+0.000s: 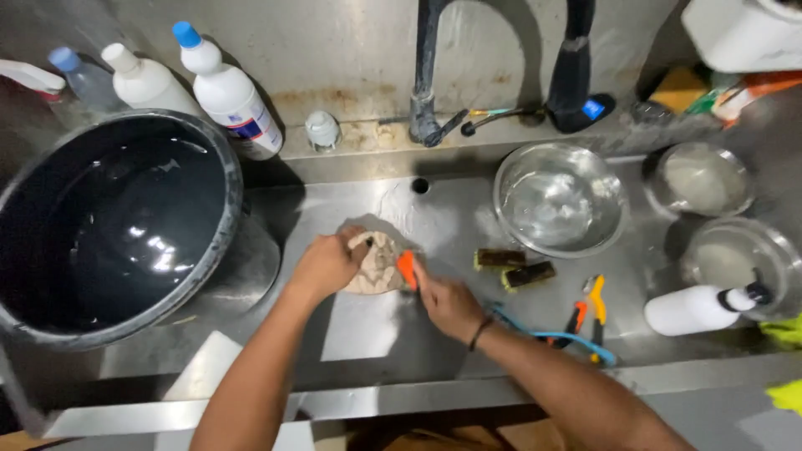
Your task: The person scrubs a beige sneaker in a stainless steel sink using an orange brush, a white spray bottle, and a yellow sponge. They repeatedly apply water and cleaning solution, scrub the upper and sole, and rinse the shoe under running water.
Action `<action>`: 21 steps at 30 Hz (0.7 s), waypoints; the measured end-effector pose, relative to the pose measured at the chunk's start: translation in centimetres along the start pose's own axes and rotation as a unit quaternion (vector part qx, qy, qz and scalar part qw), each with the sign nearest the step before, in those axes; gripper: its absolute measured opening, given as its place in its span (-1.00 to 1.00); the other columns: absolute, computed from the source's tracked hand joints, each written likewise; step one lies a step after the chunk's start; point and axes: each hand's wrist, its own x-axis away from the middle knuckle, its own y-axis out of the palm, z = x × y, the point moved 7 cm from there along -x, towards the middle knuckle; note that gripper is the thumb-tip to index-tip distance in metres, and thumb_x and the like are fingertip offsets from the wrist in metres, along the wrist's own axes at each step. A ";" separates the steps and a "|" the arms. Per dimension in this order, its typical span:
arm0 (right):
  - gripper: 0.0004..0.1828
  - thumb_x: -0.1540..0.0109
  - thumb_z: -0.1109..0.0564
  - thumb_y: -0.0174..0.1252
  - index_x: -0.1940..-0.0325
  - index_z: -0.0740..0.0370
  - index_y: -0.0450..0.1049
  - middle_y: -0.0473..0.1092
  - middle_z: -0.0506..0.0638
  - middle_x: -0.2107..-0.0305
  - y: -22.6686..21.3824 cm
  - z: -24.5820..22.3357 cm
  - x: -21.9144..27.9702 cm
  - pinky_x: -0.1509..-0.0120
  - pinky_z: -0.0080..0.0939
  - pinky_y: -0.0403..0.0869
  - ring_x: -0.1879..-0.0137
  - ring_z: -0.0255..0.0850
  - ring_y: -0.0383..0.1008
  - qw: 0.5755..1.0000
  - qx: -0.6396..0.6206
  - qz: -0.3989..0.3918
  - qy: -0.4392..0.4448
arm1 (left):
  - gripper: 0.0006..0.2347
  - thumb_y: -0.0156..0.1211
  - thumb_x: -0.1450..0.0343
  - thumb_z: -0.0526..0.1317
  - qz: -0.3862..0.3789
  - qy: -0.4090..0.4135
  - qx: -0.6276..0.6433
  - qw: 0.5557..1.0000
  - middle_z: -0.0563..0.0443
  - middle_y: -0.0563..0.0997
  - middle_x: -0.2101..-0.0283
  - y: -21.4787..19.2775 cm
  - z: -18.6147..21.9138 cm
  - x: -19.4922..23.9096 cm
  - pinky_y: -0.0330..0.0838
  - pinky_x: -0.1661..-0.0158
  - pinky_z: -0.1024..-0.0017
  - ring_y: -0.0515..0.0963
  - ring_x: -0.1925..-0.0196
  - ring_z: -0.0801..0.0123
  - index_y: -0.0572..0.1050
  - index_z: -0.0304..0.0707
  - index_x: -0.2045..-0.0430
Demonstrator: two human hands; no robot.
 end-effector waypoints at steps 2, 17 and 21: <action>-0.50 -0.29 0.18 0.00 -0.35 0.19 0.39 0.46 0.20 0.69 2.3 0.5 -2.8 0.55 -0.11 0.37 0.59 -0.01 0.49 0.996 -0.036 0.078 0.001 | -0.60 -0.01 -0.48 -0.03 -0.001 0.000 -0.010 1.000 -0.38 0.70 0.34 -0.1 -0.2 0.3 0.55 0.00 -0.11 0.67 0.07 -0.27 0.49 -0.16 -0.17; -0.70 -0.35 0.11 -0.07 -0.13 0.21 0.39 0.54 0.29 0.41 -0.3 1.3 -0.1 0.23 0.17 0.47 0.21 0.17 0.60 0.989 -0.096 -0.059 0.094 | -0.56 -0.03 -0.50 -0.01 0.020 -0.004 -0.025 0.999 -0.42 0.69 0.25 -0.2 0.9 0.7 0.51 -0.04 -0.12 0.64 -0.02 -0.27 0.40 -0.16 -0.25; -0.61 -0.34 0.07 -0.04 -0.19 0.17 0.52 0.58 0.17 0.46 -2.0 2.7 -1.4 0.27 -0.07 0.57 0.33 0.01 0.64 0.989 -0.091 -0.011 0.120 | -0.57 -0.07 -0.52 -0.02 0.015 -0.022 0.005 1.000 -0.45 0.67 0.17 0.5 1.9 3.1 0.50 -0.03 -0.16 0.63 -0.03 -0.30 0.35 -0.11 -0.28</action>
